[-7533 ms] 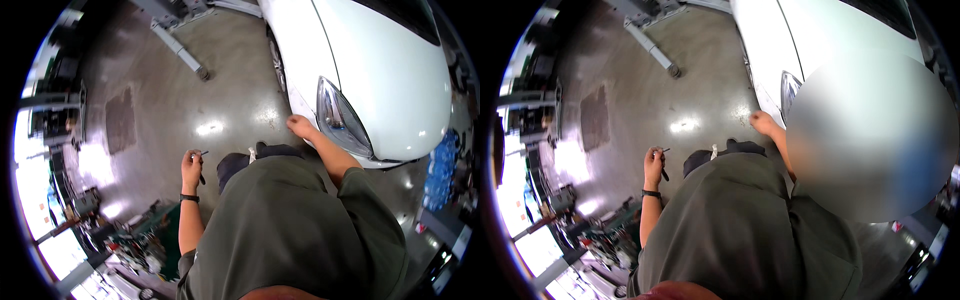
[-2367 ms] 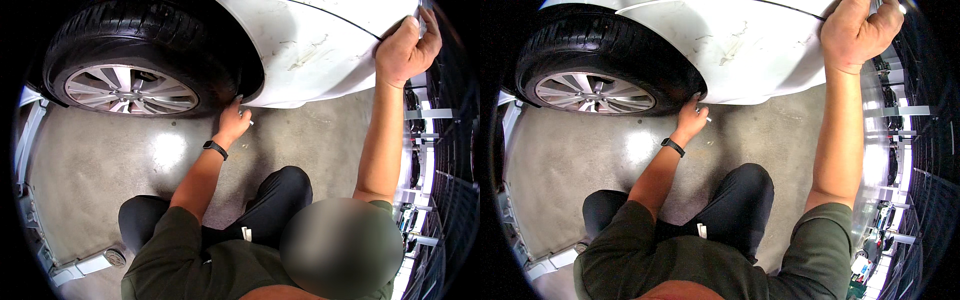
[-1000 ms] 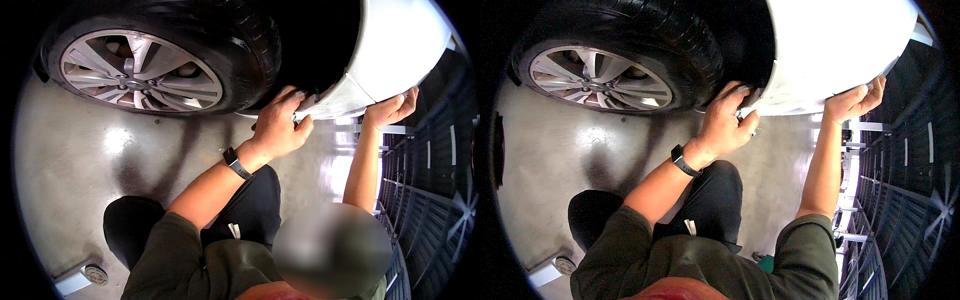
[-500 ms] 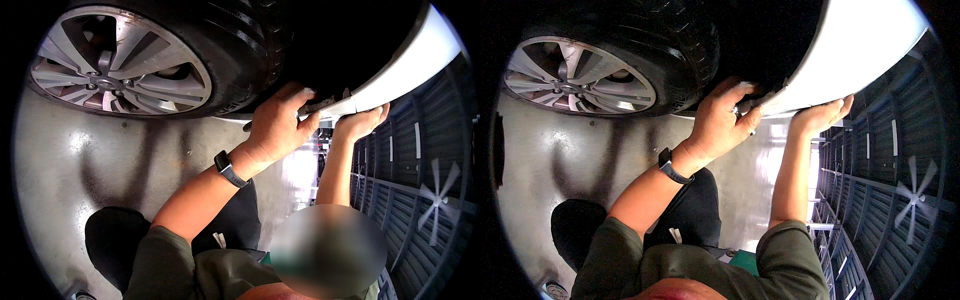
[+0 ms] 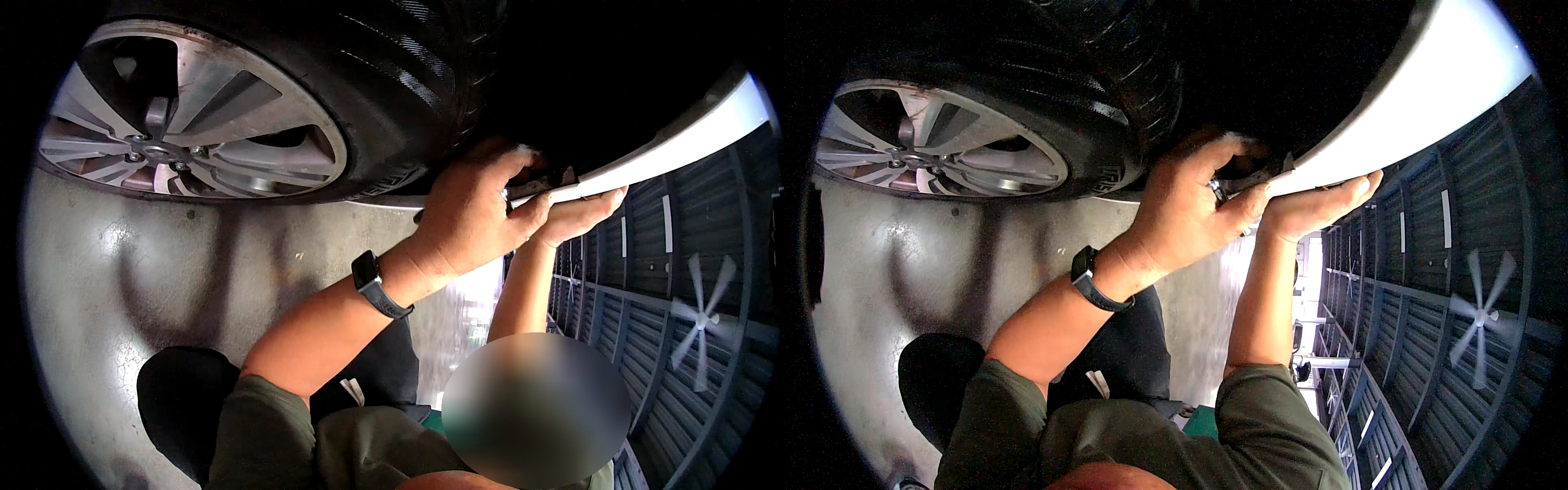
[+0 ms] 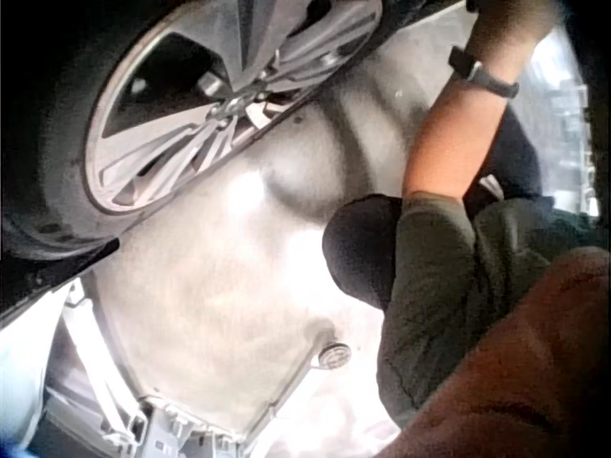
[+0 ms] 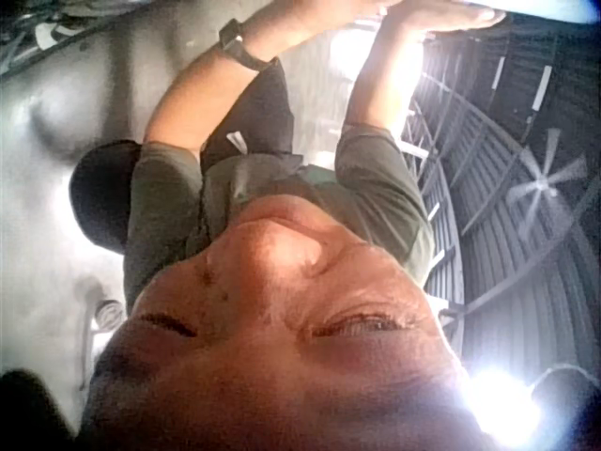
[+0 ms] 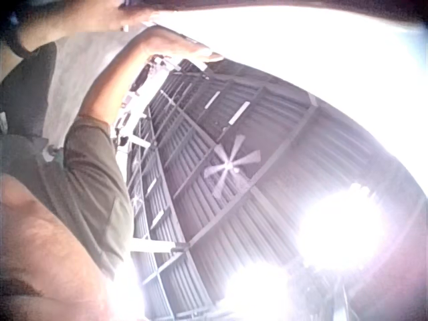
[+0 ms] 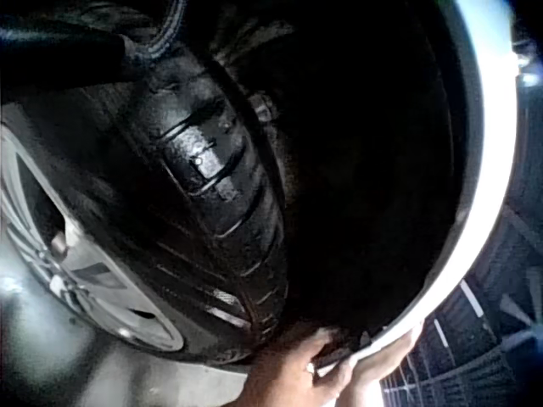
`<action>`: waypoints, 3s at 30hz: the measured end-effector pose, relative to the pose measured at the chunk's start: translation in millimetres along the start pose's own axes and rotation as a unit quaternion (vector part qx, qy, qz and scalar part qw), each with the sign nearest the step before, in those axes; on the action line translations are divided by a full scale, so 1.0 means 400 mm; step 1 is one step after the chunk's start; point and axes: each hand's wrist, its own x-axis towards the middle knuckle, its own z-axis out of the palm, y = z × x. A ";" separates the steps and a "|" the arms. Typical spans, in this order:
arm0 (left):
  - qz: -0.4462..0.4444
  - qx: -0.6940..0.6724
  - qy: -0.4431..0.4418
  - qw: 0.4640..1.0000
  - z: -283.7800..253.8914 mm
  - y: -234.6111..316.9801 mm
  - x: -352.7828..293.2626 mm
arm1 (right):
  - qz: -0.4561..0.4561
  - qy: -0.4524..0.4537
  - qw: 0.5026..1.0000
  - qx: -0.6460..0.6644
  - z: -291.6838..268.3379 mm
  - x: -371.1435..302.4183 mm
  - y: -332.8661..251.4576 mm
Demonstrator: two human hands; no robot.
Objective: The person uses a screwdriver to tighten a screw on the front bumper of a car and then walks around to the other side to repeat the action.
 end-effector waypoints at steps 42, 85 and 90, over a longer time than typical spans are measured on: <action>-0.197 -0.529 -0.246 0.787 -0.146 -0.024 -0.037 | -0.122 -0.043 0.990 -0.051 -0.031 -0.003 0.134; -0.311 -0.446 -0.154 0.825 -0.120 0.061 -0.016 | -0.246 0.006 0.958 -0.150 -0.015 -0.002 0.081; -0.354 -0.443 -0.136 0.812 -0.115 0.092 0.010 | -0.134 -0.045 0.985 -0.101 -0.032 0.008 0.086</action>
